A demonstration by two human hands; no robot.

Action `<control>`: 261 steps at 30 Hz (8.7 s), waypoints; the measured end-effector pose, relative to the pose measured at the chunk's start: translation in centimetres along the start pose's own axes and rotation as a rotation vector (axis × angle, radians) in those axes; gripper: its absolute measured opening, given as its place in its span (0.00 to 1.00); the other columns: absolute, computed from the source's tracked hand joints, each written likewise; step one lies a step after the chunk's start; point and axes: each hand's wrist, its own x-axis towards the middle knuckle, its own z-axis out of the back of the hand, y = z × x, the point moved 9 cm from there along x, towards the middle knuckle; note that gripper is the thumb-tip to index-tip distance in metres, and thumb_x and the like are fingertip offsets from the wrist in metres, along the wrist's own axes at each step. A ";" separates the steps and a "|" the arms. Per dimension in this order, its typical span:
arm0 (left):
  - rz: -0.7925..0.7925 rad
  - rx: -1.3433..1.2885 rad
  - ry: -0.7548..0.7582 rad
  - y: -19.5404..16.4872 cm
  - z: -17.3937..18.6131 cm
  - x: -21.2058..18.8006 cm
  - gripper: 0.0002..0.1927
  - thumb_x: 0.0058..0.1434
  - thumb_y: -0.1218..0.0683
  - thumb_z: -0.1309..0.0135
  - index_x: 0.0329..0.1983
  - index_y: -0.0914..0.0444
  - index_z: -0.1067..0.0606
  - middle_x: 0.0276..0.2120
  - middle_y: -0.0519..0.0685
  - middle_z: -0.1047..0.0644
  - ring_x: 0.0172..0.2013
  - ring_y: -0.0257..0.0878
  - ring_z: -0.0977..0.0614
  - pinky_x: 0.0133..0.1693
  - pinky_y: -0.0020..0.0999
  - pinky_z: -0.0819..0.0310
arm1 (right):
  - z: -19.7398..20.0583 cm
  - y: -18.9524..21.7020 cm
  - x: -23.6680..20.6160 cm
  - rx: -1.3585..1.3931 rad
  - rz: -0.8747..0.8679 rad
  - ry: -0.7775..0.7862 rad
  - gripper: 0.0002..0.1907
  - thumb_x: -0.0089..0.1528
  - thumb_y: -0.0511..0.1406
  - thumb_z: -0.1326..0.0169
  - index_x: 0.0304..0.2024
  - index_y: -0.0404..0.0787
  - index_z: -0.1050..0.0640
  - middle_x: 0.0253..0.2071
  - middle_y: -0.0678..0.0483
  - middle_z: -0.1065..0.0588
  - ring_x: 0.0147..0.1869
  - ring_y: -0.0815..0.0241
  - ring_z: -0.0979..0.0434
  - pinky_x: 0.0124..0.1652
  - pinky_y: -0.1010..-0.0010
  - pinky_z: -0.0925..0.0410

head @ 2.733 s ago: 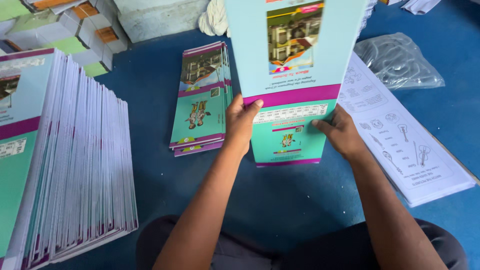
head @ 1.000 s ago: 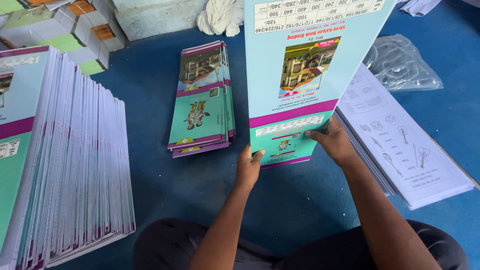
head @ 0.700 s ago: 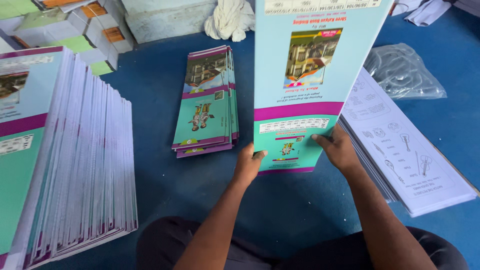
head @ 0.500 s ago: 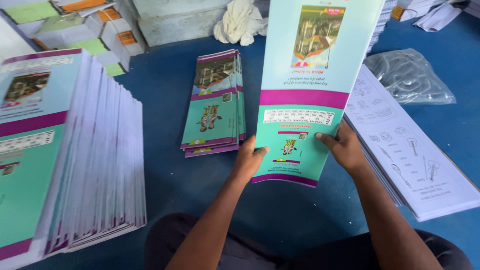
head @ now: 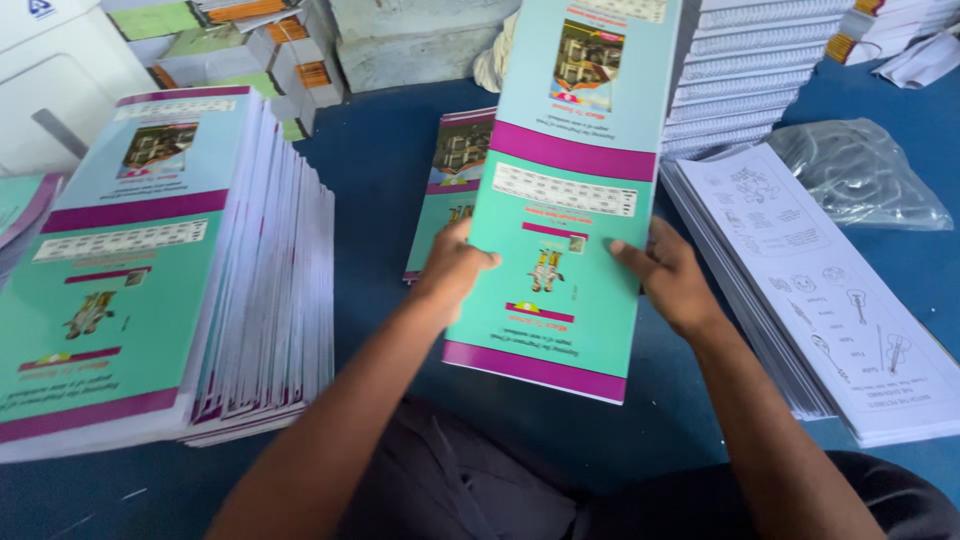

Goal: The person sits on the floor and assembles notebooks by inserting printed pages into covers. They open each cover, place a page inside, close it, and stack the finished notebook on a pile.

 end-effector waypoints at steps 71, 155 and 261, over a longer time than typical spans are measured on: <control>0.229 1.556 -0.800 -15.4 44.1 -20.1 0.39 0.47 0.54 0.37 0.64 0.69 0.31 0.58 0.70 0.32 0.59 0.68 0.31 0.52 0.68 0.34 | -44.8 15.5 -7.2 -0.107 -0.049 0.729 0.55 0.61 0.60 0.55 0.75 0.32 0.57 0.26 0.44 0.24 0.21 0.57 0.23 0.20 0.66 0.29; -0.883 0.834 -0.089 10.8 -11.3 -5.4 0.13 0.57 0.61 0.36 0.46 0.66 0.20 0.41 0.49 0.25 0.45 0.48 0.23 0.49 0.45 0.29 | -4.5 -21.3 -4.0 0.188 -0.585 0.141 0.20 0.65 0.46 0.45 0.41 0.35 0.17 0.31 0.56 0.21 0.28 0.64 0.24 0.30 0.72 0.29; 0.366 0.253 -0.270 21.3 -1.7 -1.3 0.25 0.67 0.63 0.63 0.65 0.61 0.28 0.44 0.52 0.19 0.36 0.35 0.21 0.42 0.33 0.26 | 9.2 -17.1 -5.5 -1.032 -0.477 -0.355 0.43 0.57 0.30 0.49 0.75 0.38 0.44 0.73 0.36 0.43 0.74 0.34 0.43 0.66 0.42 0.44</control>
